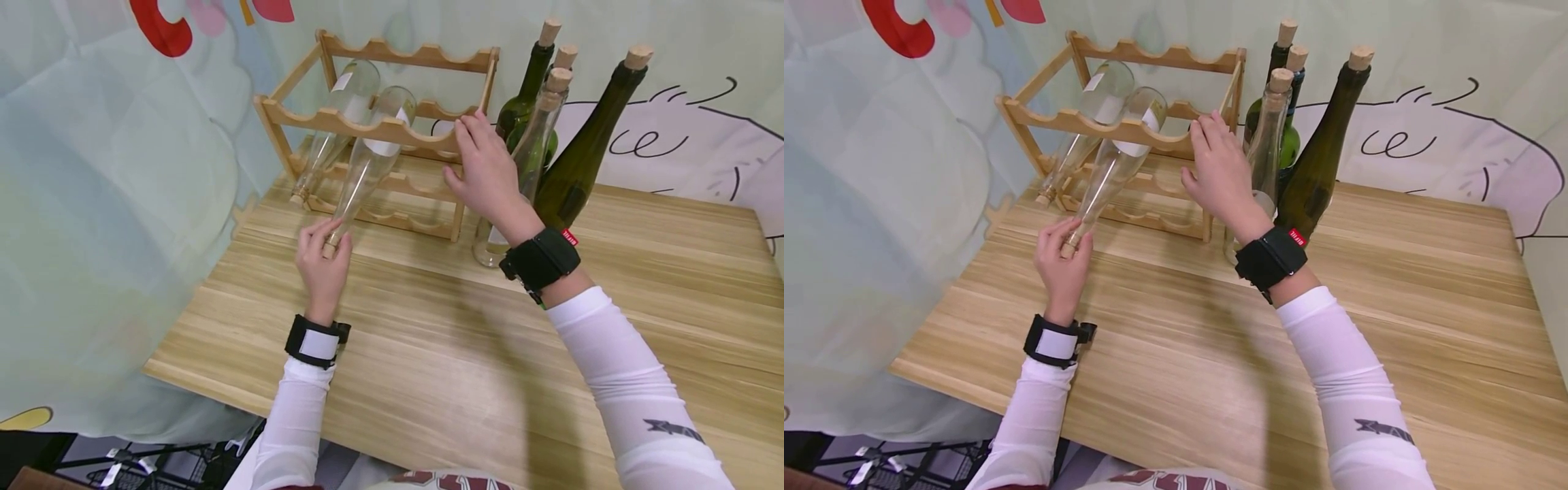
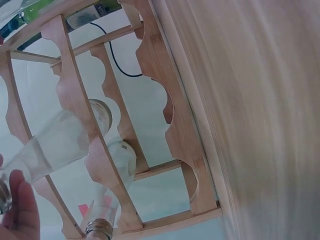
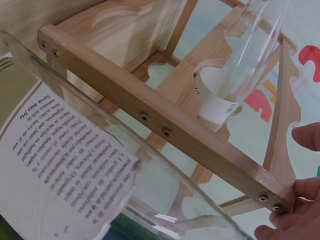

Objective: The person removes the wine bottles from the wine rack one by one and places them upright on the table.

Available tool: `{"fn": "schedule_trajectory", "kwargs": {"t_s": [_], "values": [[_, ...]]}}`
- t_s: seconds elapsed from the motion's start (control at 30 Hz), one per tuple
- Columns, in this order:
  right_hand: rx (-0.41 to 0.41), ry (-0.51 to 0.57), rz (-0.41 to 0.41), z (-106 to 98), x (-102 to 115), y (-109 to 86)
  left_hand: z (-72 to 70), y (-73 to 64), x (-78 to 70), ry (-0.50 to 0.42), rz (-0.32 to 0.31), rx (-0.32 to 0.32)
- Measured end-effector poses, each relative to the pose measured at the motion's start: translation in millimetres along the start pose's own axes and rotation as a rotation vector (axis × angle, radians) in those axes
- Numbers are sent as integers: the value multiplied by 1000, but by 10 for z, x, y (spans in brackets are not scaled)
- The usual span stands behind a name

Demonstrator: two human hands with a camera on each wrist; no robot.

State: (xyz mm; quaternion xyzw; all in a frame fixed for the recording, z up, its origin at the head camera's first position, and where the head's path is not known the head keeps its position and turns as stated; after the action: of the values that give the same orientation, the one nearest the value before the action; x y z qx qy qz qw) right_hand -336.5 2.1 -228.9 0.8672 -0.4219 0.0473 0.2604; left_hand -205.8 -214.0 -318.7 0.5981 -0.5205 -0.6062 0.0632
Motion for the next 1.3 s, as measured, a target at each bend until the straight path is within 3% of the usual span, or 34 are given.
{"fn": "schedule_trajectory", "kwargs": {"t_s": [0.27,0.57,1.03,1.3], "values": [[-9,3,-3,-6,3,2,-126,-51,3,-22,-20,-31],[-11,-2,-6,-6,3,2,-276,-77,-54,-14,15,-64],[4,-12,12,2,-8,0,-378,-104,-65,-5,-1,-43],[11,-12,16,10,-11,-2,-458,-130,-77,-15,0,-68]]}}
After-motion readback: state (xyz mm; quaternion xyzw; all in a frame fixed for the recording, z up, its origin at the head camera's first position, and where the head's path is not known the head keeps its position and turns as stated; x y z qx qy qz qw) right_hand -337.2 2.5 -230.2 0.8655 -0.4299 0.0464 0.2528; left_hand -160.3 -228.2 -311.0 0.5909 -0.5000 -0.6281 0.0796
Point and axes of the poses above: each hand's wrist, its own y-axis towards the middle knuckle, its own z-axis out of the palm, x = y × z, the point moved 10 cm from there along y, towards the middle knuckle, and after that the axes turned 6 degrees about y, right-handed, at the moved point
